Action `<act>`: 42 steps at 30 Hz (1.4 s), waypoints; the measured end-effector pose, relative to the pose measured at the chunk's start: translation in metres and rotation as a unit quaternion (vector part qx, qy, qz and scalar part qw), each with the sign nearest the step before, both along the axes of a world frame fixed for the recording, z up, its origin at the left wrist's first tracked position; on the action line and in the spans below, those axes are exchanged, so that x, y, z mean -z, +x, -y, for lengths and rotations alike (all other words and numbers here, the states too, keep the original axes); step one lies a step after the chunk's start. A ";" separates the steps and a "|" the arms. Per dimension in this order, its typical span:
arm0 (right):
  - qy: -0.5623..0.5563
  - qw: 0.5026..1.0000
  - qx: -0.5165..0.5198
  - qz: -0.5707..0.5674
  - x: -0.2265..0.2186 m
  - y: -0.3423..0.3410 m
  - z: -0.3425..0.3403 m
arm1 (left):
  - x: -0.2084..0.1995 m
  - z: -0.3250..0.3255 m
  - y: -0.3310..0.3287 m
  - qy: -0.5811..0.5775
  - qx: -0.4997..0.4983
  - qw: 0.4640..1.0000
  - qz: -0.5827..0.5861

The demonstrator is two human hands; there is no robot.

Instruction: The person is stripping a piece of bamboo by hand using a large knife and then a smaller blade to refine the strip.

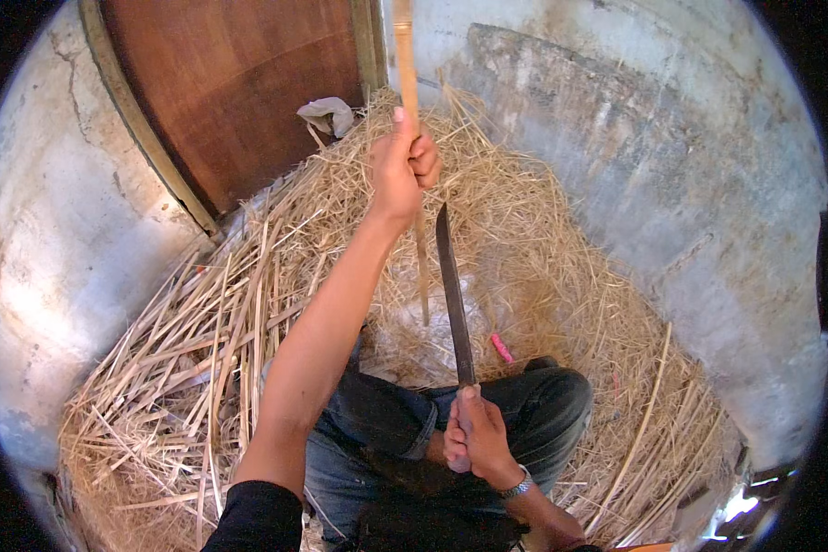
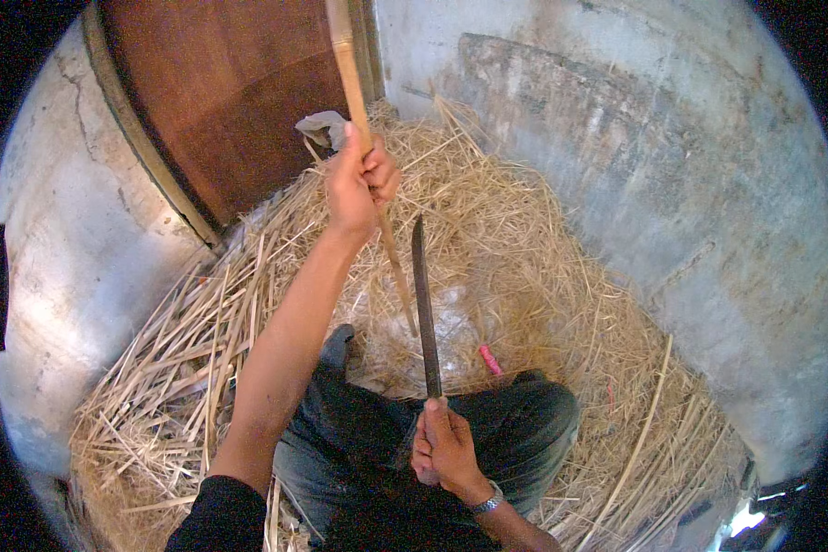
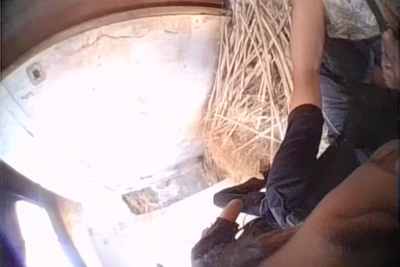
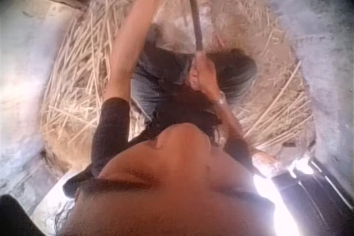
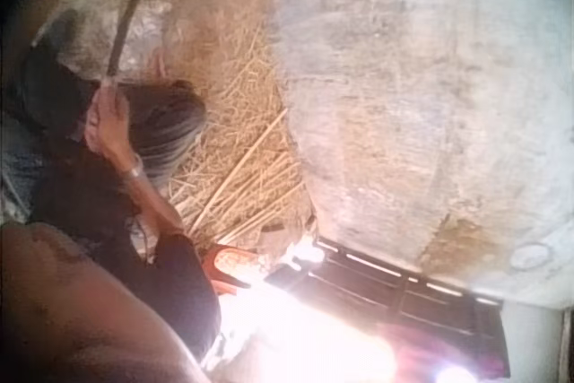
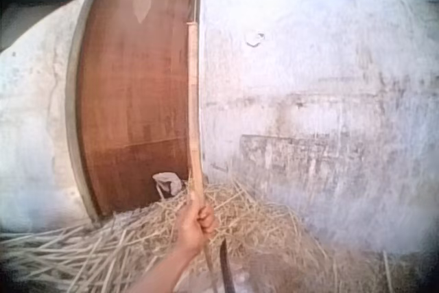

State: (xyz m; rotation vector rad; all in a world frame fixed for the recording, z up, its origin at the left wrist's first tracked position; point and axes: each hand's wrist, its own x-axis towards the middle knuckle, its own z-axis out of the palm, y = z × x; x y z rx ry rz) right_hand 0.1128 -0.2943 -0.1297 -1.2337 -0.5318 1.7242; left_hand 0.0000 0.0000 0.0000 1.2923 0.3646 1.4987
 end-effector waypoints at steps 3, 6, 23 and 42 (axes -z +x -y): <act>-0.014 1.000 0.000 -0.009 0.005 -0.006 -0.002 | -0.002 -0.006 -0.001 -0.038 0.173 0.984 -0.030; -0.034 0.997 0.000 -0.063 0.008 -0.006 -0.005 | -0.002 -0.004 0.006 -0.032 0.167 0.985 -0.030; 0.079 0.986 0.023 0.145 0.031 0.003 -0.011 | 0.015 -0.008 0.019 0.049 -0.183 0.982 -0.011; -0.063 0.996 0.025 -0.049 0.030 -0.011 -0.034 | 0.008 0.001 0.020 0.030 -0.075 0.997 -0.009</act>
